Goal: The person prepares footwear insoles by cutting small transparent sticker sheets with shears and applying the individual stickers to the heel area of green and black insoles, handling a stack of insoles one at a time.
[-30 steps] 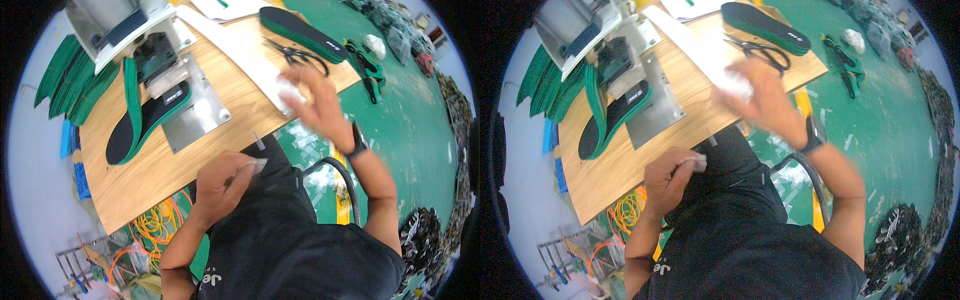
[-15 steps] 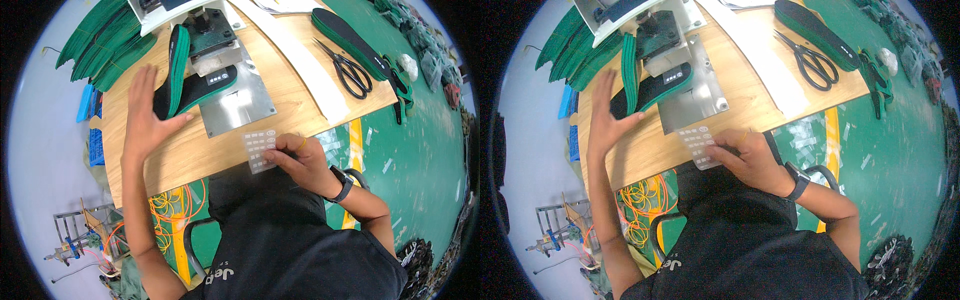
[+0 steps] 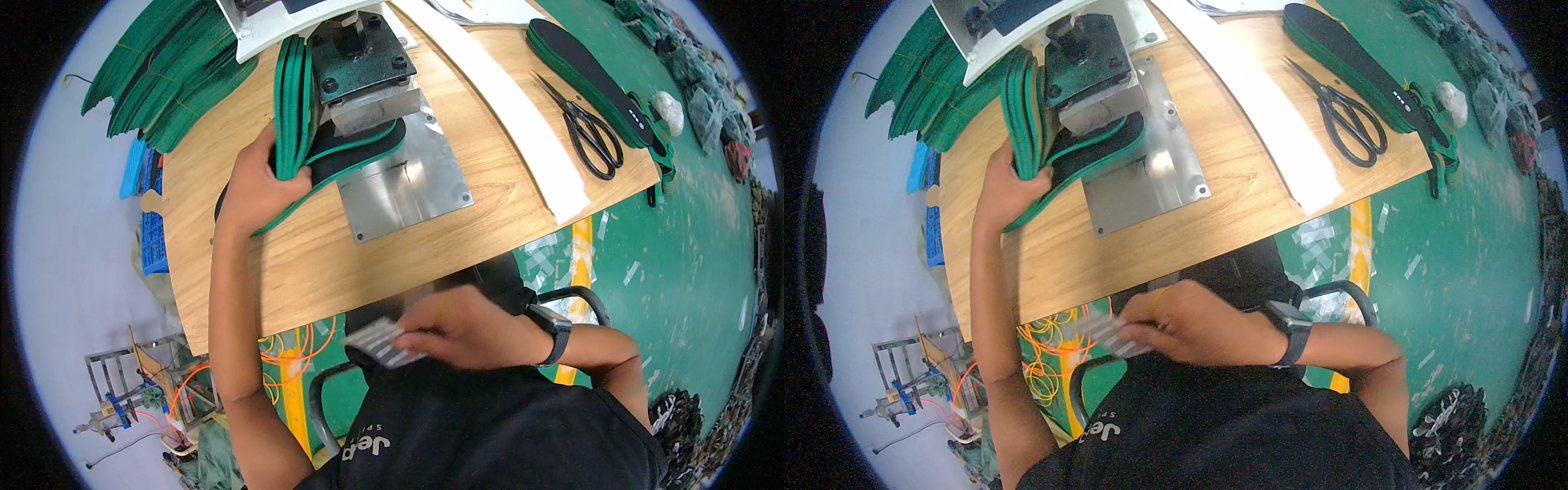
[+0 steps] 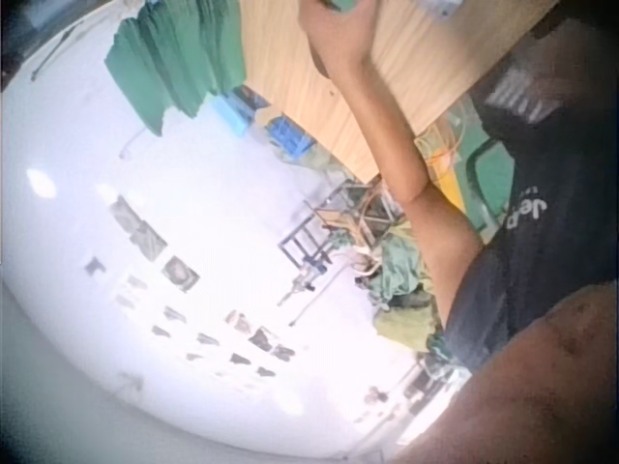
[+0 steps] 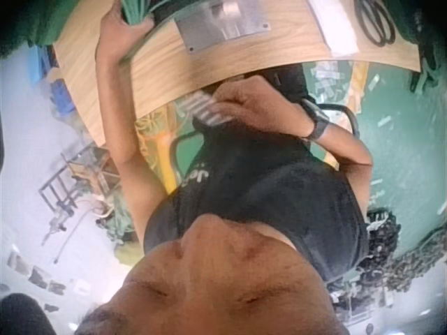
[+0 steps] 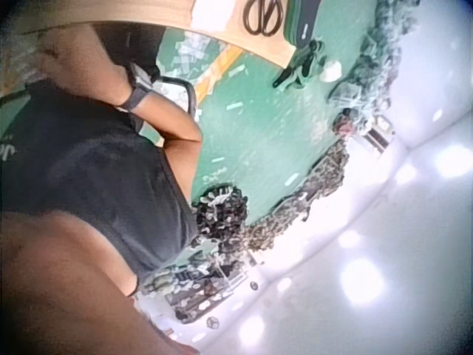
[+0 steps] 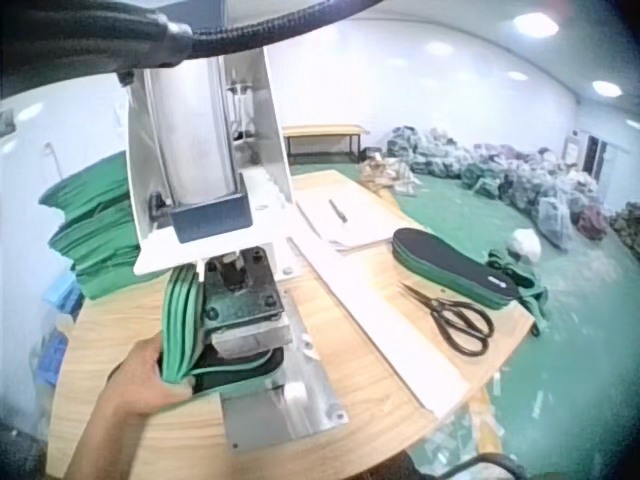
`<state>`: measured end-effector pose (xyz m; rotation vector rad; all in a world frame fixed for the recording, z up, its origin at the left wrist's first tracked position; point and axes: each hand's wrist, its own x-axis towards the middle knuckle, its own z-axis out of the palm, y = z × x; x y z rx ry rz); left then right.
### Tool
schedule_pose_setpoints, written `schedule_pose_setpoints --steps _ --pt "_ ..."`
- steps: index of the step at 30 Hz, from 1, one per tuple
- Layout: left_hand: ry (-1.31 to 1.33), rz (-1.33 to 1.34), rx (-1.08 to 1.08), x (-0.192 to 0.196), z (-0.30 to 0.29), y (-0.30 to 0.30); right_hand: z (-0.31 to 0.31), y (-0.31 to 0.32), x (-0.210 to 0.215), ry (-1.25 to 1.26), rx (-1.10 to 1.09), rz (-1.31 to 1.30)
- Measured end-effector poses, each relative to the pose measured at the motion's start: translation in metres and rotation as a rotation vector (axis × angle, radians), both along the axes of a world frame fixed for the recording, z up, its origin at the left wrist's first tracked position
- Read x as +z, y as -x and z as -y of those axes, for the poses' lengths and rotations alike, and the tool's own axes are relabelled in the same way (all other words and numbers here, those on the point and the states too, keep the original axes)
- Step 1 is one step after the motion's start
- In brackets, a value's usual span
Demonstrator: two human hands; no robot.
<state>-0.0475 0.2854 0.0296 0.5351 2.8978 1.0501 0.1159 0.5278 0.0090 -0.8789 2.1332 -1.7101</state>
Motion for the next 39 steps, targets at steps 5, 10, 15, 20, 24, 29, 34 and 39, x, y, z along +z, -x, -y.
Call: schedule_pose_setpoints --steps 5,10,15,20,24,29,34,39 --pt "-0.654 -0.056 0.016 -0.011 0.024 0.002 0.019 0.035 0.007 0.082 -0.048 0.331" --pt "-0.807 -0.090 0.134 -0.005 0.032 0.002 0.004 0.083 0.009 -0.010 -0.277 0.751" --pt "-0.833 -0.081 0.197 -0.009 0.033 0.000 0.003 0.117 0.006 0.072 -0.388 0.733" --pt "-0.794 -0.033 0.197 -0.012 0.036 -0.001 0.005 0.124 0.006 0.004 -0.419 0.771" --pt "-0.777 0.002 0.184 -0.014 0.042 -0.001 0.009 0.128 0.000 -0.024 -0.430 0.690" --pt "-0.844 -0.061 0.191 -0.008 0.032 -0.002 0.043 0.116 0.008 -0.304 -0.119 0.189" --pt "-0.789 -0.034 0.167 -0.010 0.033 -0.002 0.031 0.103 0.011 -0.203 -0.290 0.452" --pt "-0.693 0.036 0.137 -0.007 0.029 -0.003 0.010 0.125 -0.001 0.034 -0.439 0.690"
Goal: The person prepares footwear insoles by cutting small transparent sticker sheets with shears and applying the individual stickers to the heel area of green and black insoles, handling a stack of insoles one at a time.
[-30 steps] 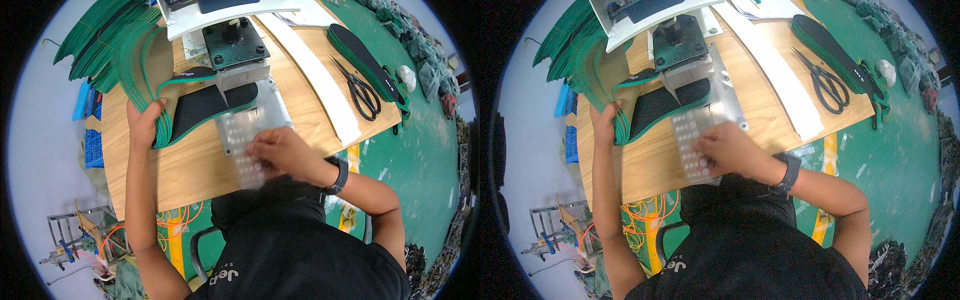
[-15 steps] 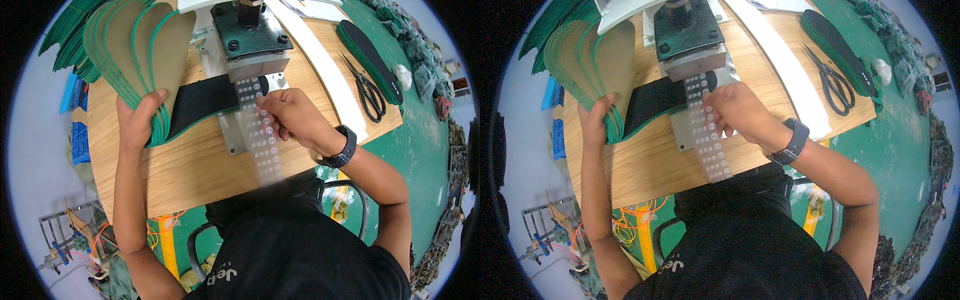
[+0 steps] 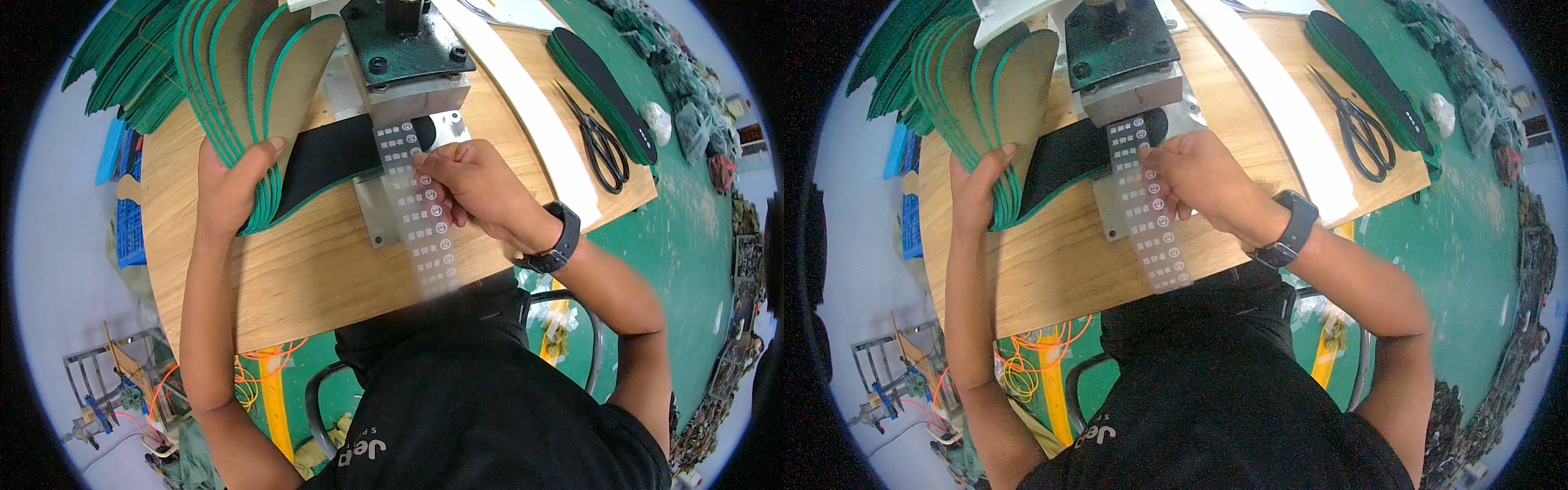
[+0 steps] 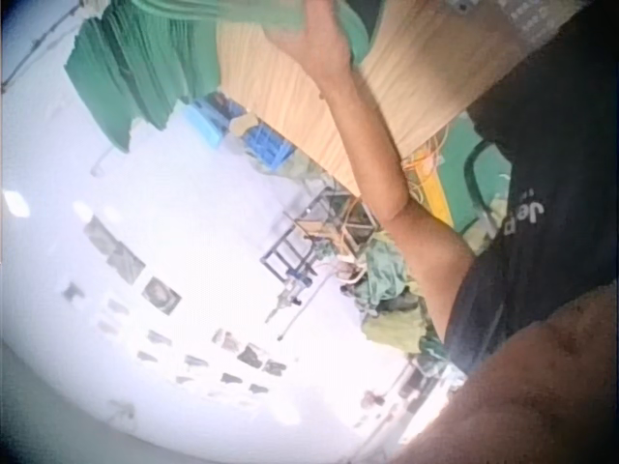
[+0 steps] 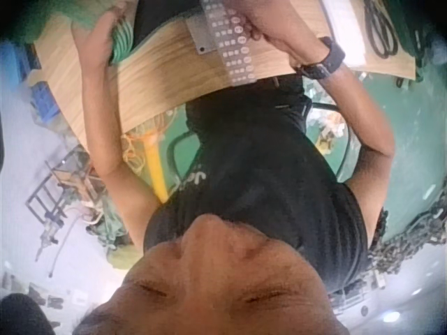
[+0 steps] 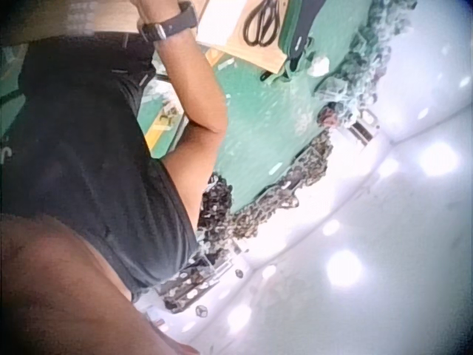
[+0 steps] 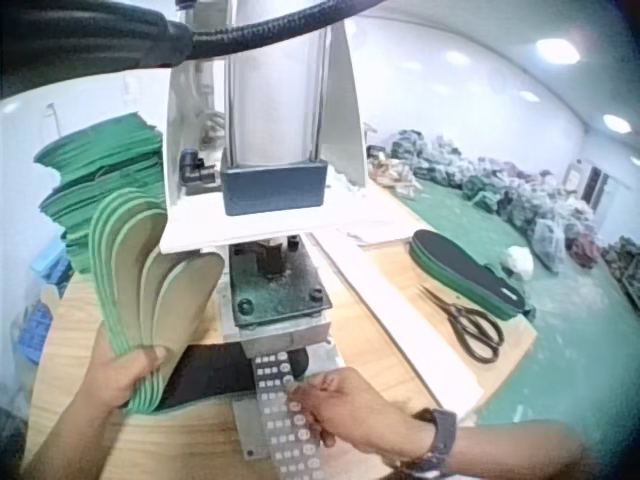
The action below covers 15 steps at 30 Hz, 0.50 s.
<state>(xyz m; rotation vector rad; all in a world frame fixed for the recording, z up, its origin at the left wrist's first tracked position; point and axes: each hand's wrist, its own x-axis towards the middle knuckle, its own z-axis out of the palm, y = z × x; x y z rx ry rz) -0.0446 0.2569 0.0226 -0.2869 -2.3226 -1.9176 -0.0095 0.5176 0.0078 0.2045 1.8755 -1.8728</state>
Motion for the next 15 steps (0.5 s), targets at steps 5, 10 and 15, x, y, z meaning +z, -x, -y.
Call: schedule_pose_setpoints --steps 5,10,15 --pt "0.060 0.005 -0.016 0.0003 -0.0051 -0.0018 0.0014 0.0023 0.0006 -0.019 0.011 0.036" --pt "0.107 -0.005 -0.036 0.0014 -0.0039 -0.0010 -0.0001 0.0043 0.0011 -0.047 0.015 -0.010" --pt "0.079 -0.007 -0.040 -0.0003 -0.0087 -0.0047 0.0029 0.0042 0.0032 -0.081 -0.002 0.030"
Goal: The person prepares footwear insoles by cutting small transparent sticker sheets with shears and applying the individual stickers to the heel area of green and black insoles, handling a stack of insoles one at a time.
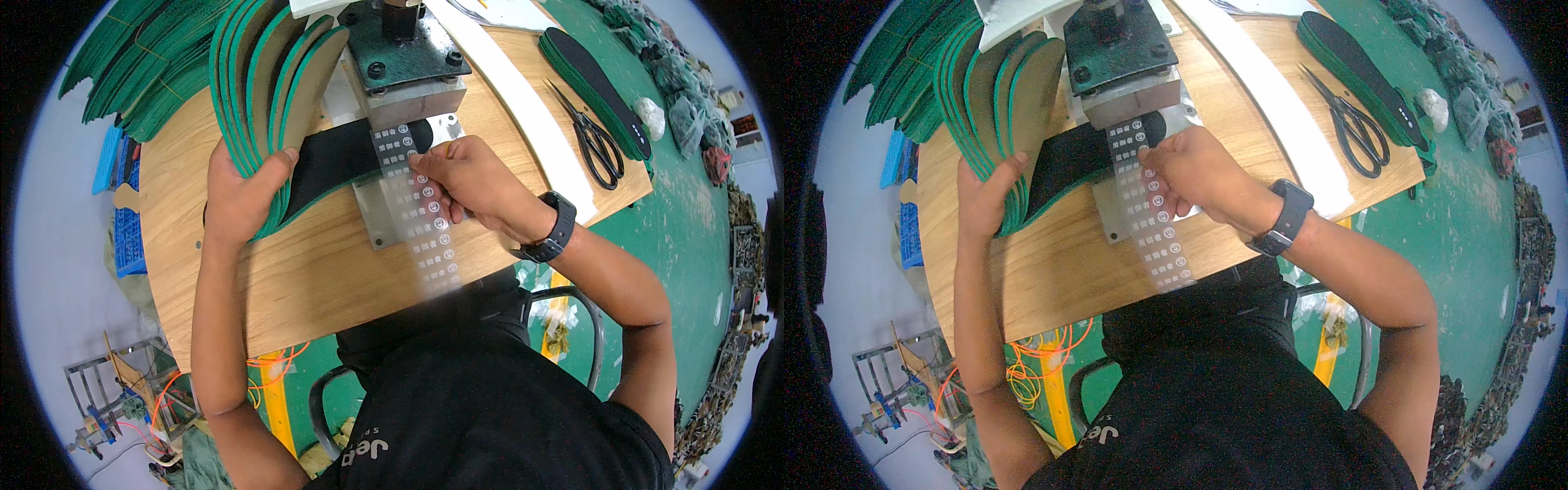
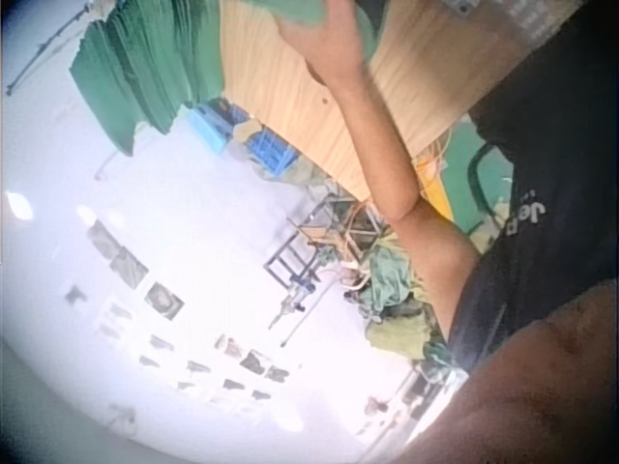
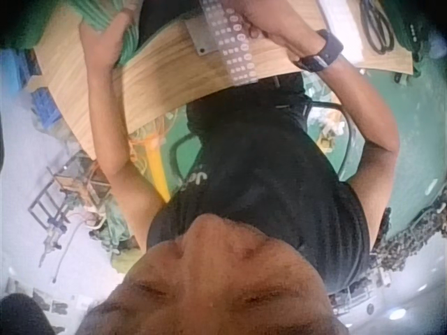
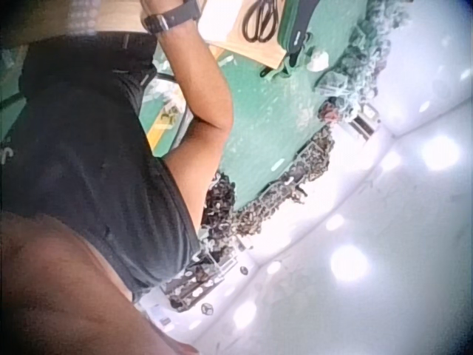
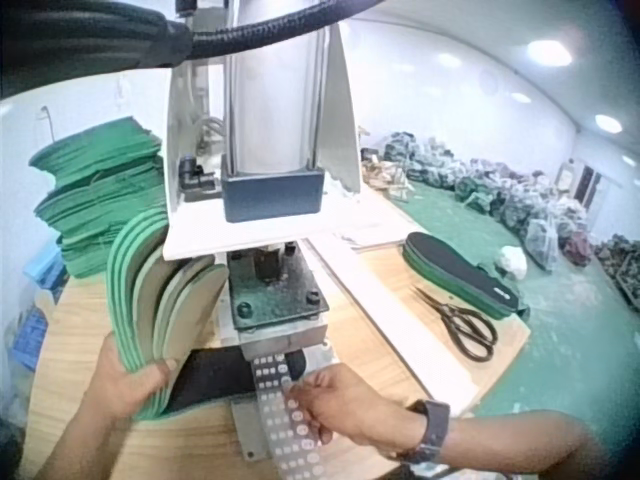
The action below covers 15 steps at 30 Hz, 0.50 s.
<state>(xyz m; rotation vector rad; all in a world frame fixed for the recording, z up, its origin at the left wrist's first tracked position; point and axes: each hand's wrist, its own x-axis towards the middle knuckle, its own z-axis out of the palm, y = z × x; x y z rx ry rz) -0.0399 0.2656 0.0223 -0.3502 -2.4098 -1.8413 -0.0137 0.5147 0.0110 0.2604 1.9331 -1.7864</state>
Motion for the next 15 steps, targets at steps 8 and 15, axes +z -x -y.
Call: schedule_pose_setpoints --steps 8,15 --pt "0.071 -0.009 -0.022 0.0015 0.0035 0.0007 -0.0012 0.0007 -0.0035 -0.001 0.034 -0.033" --pt "0.072 -0.003 -0.031 -0.0004 0.0053 0.0010 -0.0022 -0.0014 -0.0006 -0.007 0.040 -0.027"
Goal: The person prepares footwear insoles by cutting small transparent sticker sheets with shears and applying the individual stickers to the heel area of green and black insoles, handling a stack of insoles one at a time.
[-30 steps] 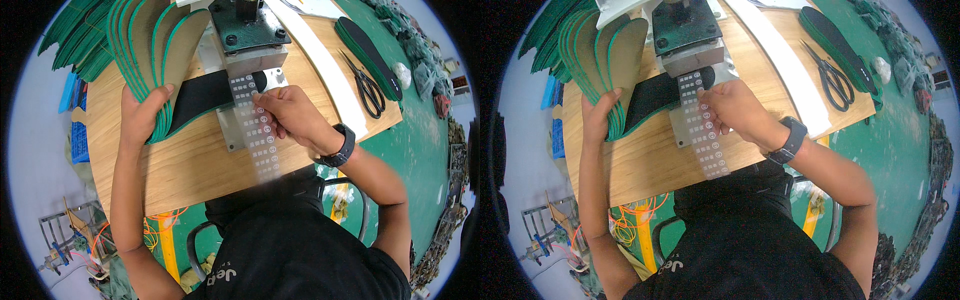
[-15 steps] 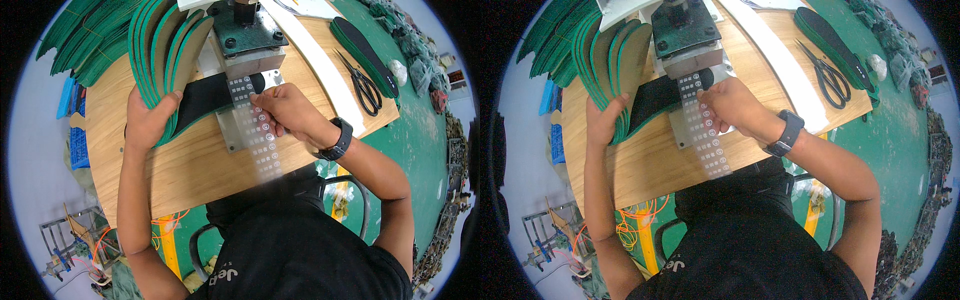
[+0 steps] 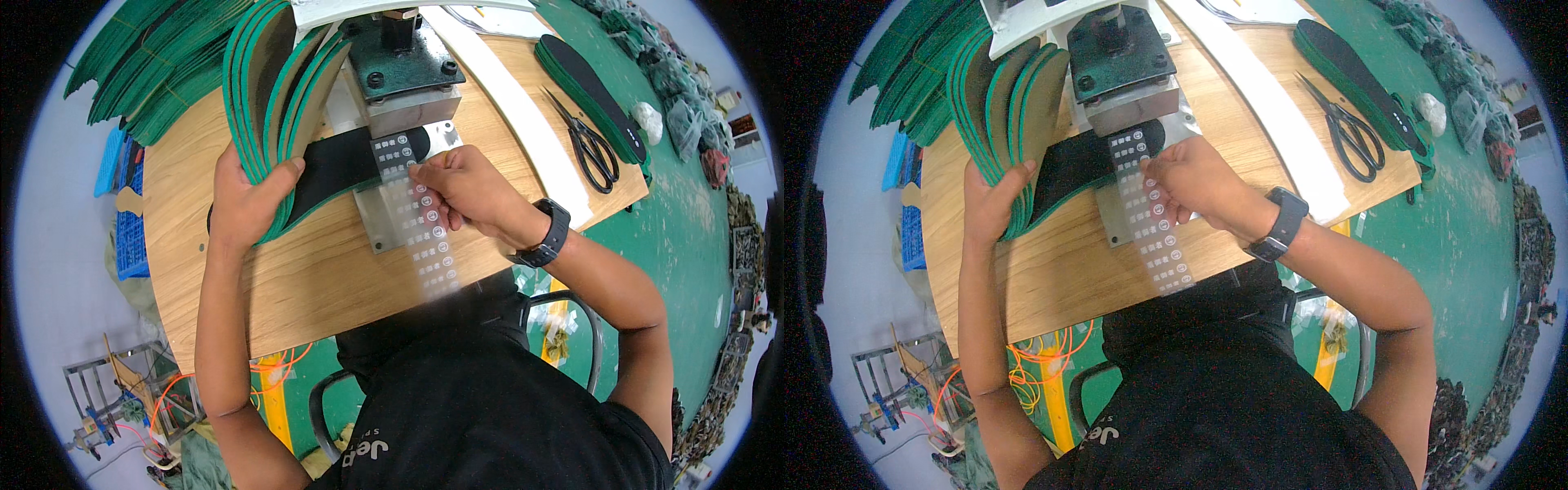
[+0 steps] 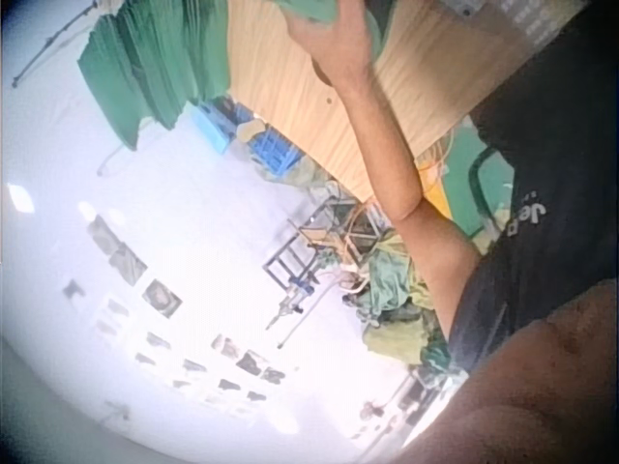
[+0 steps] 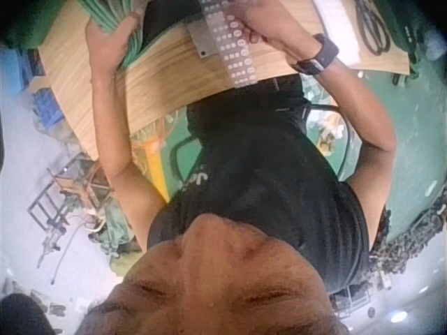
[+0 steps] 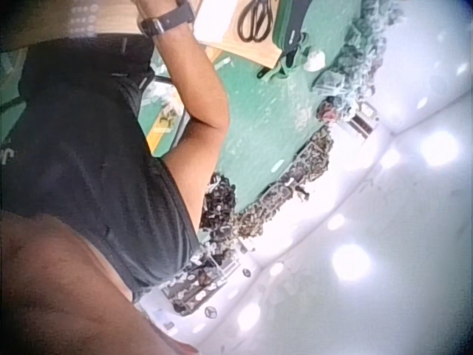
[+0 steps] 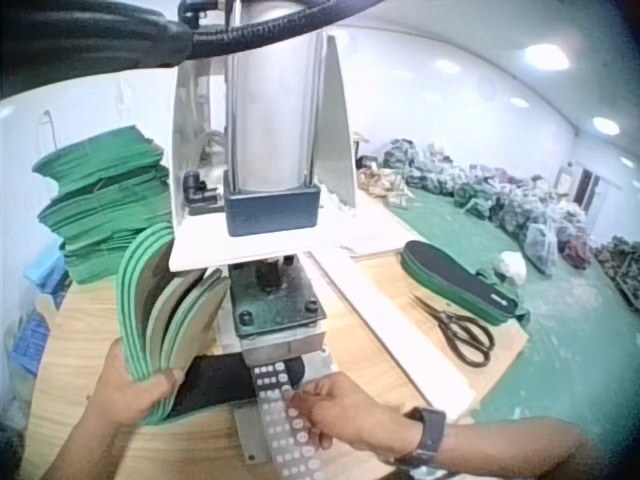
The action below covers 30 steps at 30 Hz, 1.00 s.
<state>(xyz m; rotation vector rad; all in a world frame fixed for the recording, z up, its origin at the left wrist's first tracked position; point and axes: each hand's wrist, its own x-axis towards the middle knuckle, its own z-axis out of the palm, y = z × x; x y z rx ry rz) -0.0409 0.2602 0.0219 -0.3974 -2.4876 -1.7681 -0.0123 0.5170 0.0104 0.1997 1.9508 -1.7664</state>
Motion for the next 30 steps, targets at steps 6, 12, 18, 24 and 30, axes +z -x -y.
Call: schedule_pose_setpoints --steps 6,12,18,24,30 --pt "-0.002 0.025 0.005 0.002 -0.002 -0.001 0.000 -0.001 -0.001 -0.004 0.018 -0.013" --pt "-0.028 -0.006 0.009 0.001 -0.003 -0.001 0.001 -0.002 0.002 -0.010 0.019 -0.027" --pt "0.016 -0.028 -0.001 -0.001 -0.002 0.000 0.001 -0.001 0.001 -0.025 0.011 -0.022" --pt "0.103 0.005 0.023 0.002 -0.008 -0.003 0.001 -0.001 -0.002 -0.002 -0.009 -0.022" --pt "0.295 -0.057 -0.025 0.007 -0.019 -0.008 0.004 -0.005 -0.001 -0.001 -0.026 -0.038"
